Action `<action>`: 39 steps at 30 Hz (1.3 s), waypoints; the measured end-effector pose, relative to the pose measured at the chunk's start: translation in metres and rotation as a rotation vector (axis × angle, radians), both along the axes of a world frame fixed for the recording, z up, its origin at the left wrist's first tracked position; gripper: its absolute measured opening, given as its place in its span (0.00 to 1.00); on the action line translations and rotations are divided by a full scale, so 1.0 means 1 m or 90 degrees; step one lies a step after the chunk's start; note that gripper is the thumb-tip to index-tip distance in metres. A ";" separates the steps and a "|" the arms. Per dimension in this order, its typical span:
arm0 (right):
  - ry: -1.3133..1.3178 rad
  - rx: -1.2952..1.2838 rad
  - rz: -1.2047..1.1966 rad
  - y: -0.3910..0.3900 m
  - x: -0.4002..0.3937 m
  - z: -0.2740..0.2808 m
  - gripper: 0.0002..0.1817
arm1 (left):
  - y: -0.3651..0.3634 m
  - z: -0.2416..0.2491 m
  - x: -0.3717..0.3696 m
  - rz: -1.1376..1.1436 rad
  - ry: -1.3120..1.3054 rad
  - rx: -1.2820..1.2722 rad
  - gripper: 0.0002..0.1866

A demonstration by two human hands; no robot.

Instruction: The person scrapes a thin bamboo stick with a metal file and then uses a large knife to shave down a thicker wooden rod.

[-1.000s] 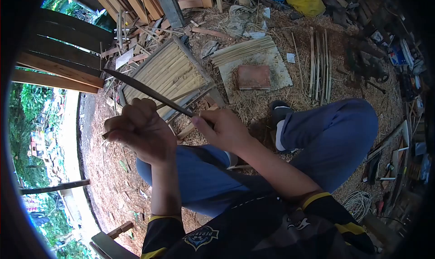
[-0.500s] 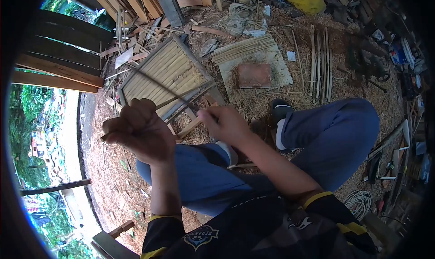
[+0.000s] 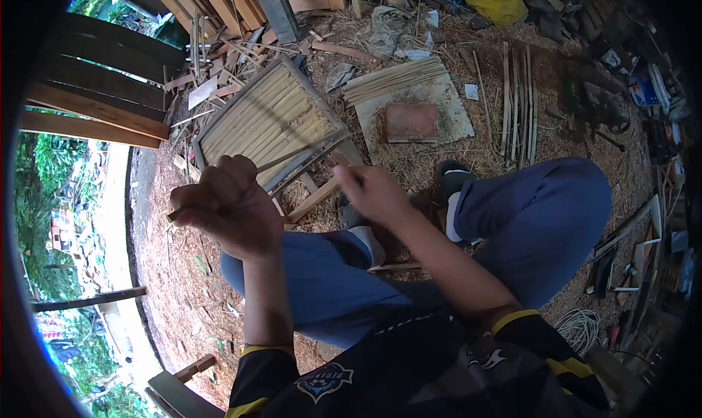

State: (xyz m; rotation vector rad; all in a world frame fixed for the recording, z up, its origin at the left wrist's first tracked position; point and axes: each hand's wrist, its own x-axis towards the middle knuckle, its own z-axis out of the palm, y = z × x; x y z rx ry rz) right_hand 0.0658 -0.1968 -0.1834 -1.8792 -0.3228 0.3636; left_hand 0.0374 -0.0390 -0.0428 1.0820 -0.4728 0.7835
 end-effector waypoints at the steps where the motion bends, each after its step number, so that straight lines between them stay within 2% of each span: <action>1: 0.039 -0.043 -0.027 -0.005 0.006 -0.016 0.32 | 0.001 0.000 -0.001 0.003 0.000 0.003 0.26; 4: 0.052 -0.081 -0.034 -0.013 0.015 -0.018 0.32 | -0.005 0.002 -0.001 0.000 0.005 0.009 0.27; 5: 0.017 -0.036 -0.030 -0.009 0.011 -0.017 0.33 | -0.004 0.002 0.000 0.002 0.002 0.018 0.26; 7: -0.048 0.050 -0.020 0.004 -0.006 0.028 0.33 | -0.004 -0.001 0.000 0.010 0.000 0.031 0.26; 10: -0.064 0.080 0.102 0.005 -0.020 0.075 0.33 | -0.008 0.001 0.000 0.037 0.011 0.001 0.26; 13: -0.008 0.068 -0.001 0.008 -0.009 0.030 0.33 | -0.004 0.000 -0.002 0.016 0.007 0.006 0.26; 15: 0.048 -0.034 -0.040 -0.003 0.014 -0.031 0.33 | -0.002 0.000 -0.003 0.012 0.004 0.005 0.26; 16: 0.076 -0.084 -0.065 -0.008 0.020 -0.033 0.33 | -0.003 0.001 -0.002 0.004 0.002 0.005 0.26; 17: 0.080 -0.066 -0.053 -0.010 0.021 -0.036 0.33 | -0.004 0.002 0.000 -0.010 -0.003 0.018 0.26; 19: 0.096 -0.038 -0.019 -0.012 0.012 -0.005 0.33 | -0.005 0.001 -0.001 -0.029 -0.006 0.038 0.26; 20: 0.018 0.031 -0.047 0.000 0.003 -0.002 0.32 | -0.004 0.000 -0.001 -0.027 -0.006 0.032 0.26; 23: -0.040 0.072 0.065 0.007 -0.012 0.054 0.31 | -0.002 0.000 0.002 -0.017 -0.005 0.017 0.27; 26: -0.032 0.078 0.032 0.012 -0.011 0.021 0.31 | 0.000 0.001 -0.001 -0.013 -0.001 0.003 0.27; 29: 0.068 -0.060 -0.096 0.003 0.015 -0.050 0.29 | 0.003 -0.001 -0.002 -0.011 -0.001 -0.008 0.27; 32: 0.071 -0.073 -0.075 -0.003 0.013 -0.042 0.30 | 0.001 0.002 0.001 -0.015 -0.002 -0.006 0.27; 35: 0.020 0.061 0.009 0.010 -0.008 0.026 0.33 | -0.002 0.002 0.000 0.007 0.004 -0.025 0.27; 36: -0.020 0.059 0.015 0.011 -0.012 0.034 0.33 | -0.002 0.002 0.001 0.020 0.005 -0.032 0.27; 38: -0.100 0.061 0.025 0.013 -0.018 0.043 0.35 | -0.002 0.003 0.000 0.042 0.012 -0.042 0.26; 39: -0.036 0.040 0.002 0.013 -0.014 0.031 0.35 | -0.004 0.003 -0.001 0.052 0.016 -0.049 0.26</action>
